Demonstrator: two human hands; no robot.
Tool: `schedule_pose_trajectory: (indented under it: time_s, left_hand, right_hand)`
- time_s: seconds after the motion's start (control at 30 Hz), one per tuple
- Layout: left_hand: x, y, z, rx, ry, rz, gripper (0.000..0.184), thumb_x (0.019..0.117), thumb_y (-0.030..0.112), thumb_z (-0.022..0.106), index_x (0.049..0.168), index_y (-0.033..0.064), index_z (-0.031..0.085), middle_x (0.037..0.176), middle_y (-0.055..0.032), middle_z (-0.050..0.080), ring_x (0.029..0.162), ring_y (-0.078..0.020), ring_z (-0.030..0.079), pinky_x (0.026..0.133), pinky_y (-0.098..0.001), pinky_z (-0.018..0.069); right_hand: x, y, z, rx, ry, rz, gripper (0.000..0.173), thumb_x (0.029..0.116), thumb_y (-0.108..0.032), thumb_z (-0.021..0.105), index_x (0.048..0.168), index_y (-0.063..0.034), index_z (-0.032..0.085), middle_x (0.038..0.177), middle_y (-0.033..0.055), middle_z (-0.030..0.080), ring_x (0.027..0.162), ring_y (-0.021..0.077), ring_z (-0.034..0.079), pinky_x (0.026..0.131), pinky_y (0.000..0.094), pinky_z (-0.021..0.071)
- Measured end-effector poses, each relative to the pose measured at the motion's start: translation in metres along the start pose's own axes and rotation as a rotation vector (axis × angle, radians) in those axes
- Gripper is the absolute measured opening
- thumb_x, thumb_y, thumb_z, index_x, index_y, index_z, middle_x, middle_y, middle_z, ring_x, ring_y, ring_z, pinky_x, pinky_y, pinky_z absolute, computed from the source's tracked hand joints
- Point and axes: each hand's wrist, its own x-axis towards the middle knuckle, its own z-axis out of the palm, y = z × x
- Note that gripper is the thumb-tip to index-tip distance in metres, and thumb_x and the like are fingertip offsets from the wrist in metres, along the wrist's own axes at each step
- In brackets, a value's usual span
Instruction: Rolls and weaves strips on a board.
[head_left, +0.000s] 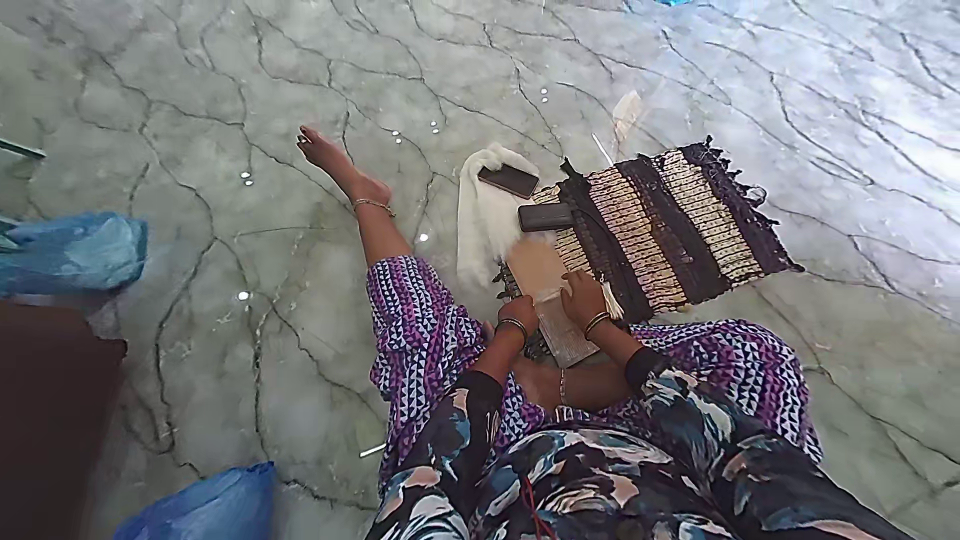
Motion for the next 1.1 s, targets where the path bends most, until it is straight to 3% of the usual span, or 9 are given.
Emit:
schedule_pose_trajectory:
  time_s: [0.13, 0.2, 0.4, 0.6, 0.67, 0.73, 0.77, 0.9, 1.1]
  left_hand:
    - [-0.002, 0.005, -0.002, 0.035, -0.001, -0.013, 0.043, 0.1090, 0.030, 0.045, 0.139, 0.0018, 0.058, 0.138, -0.0229, 0.063, 0.130, -0.0394, 0.060, 0.105, -0.0608, 0.0484]
    - [-0.003, 0.006, -0.001, 0.044, 0.010, -0.022, 0.043, 0.1081, 0.028, 0.045, 0.140, 0.0020, 0.057, 0.138, -0.0230, 0.063, 0.129, -0.0397, 0.061, 0.103, -0.0614, 0.0491]
    - [-0.009, -0.006, 0.000, 0.002, -0.048, -0.011, 0.046, 0.1065, 0.024, 0.050, 0.148, 0.0031, 0.049, 0.142, -0.0235, 0.060, 0.132, -0.0412, 0.058, 0.108, -0.0622, 0.0460]
    - [-0.013, -0.011, 0.009, 0.071, -0.105, 0.119, 0.043, 0.1042, 0.019, 0.057, 0.143, 0.0011, 0.052, 0.141, -0.0261, 0.059, 0.134, -0.0437, 0.056, 0.109, -0.0640, 0.0437]
    - [-0.016, -0.009, 0.012, 0.111, -0.099, 0.137, 0.039, 0.1043, 0.019, 0.056, 0.140, 0.0021, 0.056, 0.139, -0.0258, 0.061, 0.132, -0.0439, 0.057, 0.107, -0.0650, 0.0448]
    - [-0.021, -0.008, 0.012, 0.119, -0.070, 0.132, 0.036, 0.1046, 0.017, 0.055, 0.137, 0.0019, 0.059, 0.137, -0.0251, 0.062, 0.131, -0.0433, 0.058, 0.106, -0.0646, 0.0460]
    - [-0.023, -0.008, 0.011, 0.106, -0.047, 0.123, 0.035, 0.1044, 0.016, 0.055, 0.136, 0.0018, 0.060, 0.137, -0.0247, 0.063, 0.131, -0.0429, 0.058, 0.106, -0.0641, 0.0464]
    - [-0.023, -0.012, 0.008, 0.044, 0.038, 0.068, 0.038, 0.1037, 0.018, 0.057, 0.140, 0.0045, 0.058, 0.137, -0.0226, 0.063, 0.131, -0.0410, 0.059, 0.106, -0.0629, 0.0469]
    - [-0.020, -0.014, 0.009, 0.061, 0.028, 0.041, 0.040, 0.1025, 0.018, 0.056, 0.140, 0.0047, 0.058, 0.140, -0.0215, 0.062, 0.131, -0.0409, 0.059, 0.105, -0.0643, 0.0470]
  right_hand:
    - [-0.004, -0.009, 0.025, -0.222, -0.178, -0.289, 0.058, 0.1108, -0.028, 0.033, 0.164, -0.0062, 0.025, 0.173, 0.0126, 0.018, 0.160, 0.0302, 0.015, 0.128, 0.0566, 0.0090]
    - [-0.005, -0.007, 0.037, -0.252, -0.252, -0.283, 0.064, 0.1111, -0.034, 0.032, 0.165, -0.0031, 0.016, 0.174, 0.0137, 0.009, 0.161, 0.0289, 0.008, 0.129, 0.0551, 0.0053]
    - [-0.035, -0.002, 0.034, -0.300, -0.371, -0.219, 0.089, 0.1043, -0.056, 0.044, 0.165, -0.0014, 0.008, 0.174, 0.0164, 0.003, 0.161, 0.0323, 0.004, 0.128, 0.0559, 0.0069]
    - [-0.075, 0.006, 0.021, -0.372, -0.542, -0.188, 0.089, 0.1039, -0.060, 0.043, 0.165, -0.0026, 0.011, 0.174, 0.0151, 0.004, 0.161, 0.0328, 0.007, 0.126, 0.0628, 0.0049]
    - [-0.076, 0.001, 0.009, -0.390, -0.568, -0.175, 0.080, 0.1056, -0.057, 0.042, 0.163, -0.0042, 0.024, 0.172, 0.0148, 0.017, 0.160, 0.0328, 0.016, 0.125, 0.0652, 0.0022]
    - [-0.074, -0.004, 0.001, -0.328, -0.450, -0.192, 0.062, 0.1077, -0.046, 0.043, 0.152, -0.0030, 0.047, 0.160, 0.0168, 0.045, 0.153, 0.0335, 0.035, 0.126, 0.0637, 0.0053]
    - [-0.071, -0.005, 0.000, -0.298, -0.369, -0.218, 0.055, 0.1084, -0.039, 0.042, 0.150, -0.0030, 0.050, 0.157, 0.0170, 0.048, 0.151, 0.0329, 0.038, 0.126, 0.0619, 0.0069]
    - [-0.046, -0.014, 0.012, -0.300, -0.295, -0.281, 0.068, 0.1085, -0.035, 0.044, 0.164, -0.0028, 0.021, 0.173, 0.0146, 0.014, 0.161, 0.0305, 0.012, 0.128, 0.0574, 0.0070]
    - [-0.029, -0.015, 0.041, -0.330, -0.319, -0.184, 0.097, 0.1005, -0.058, 0.052, 0.165, -0.0006, 0.008, 0.173, 0.0180, 0.004, 0.161, 0.0330, 0.007, 0.128, 0.0560, 0.0109]
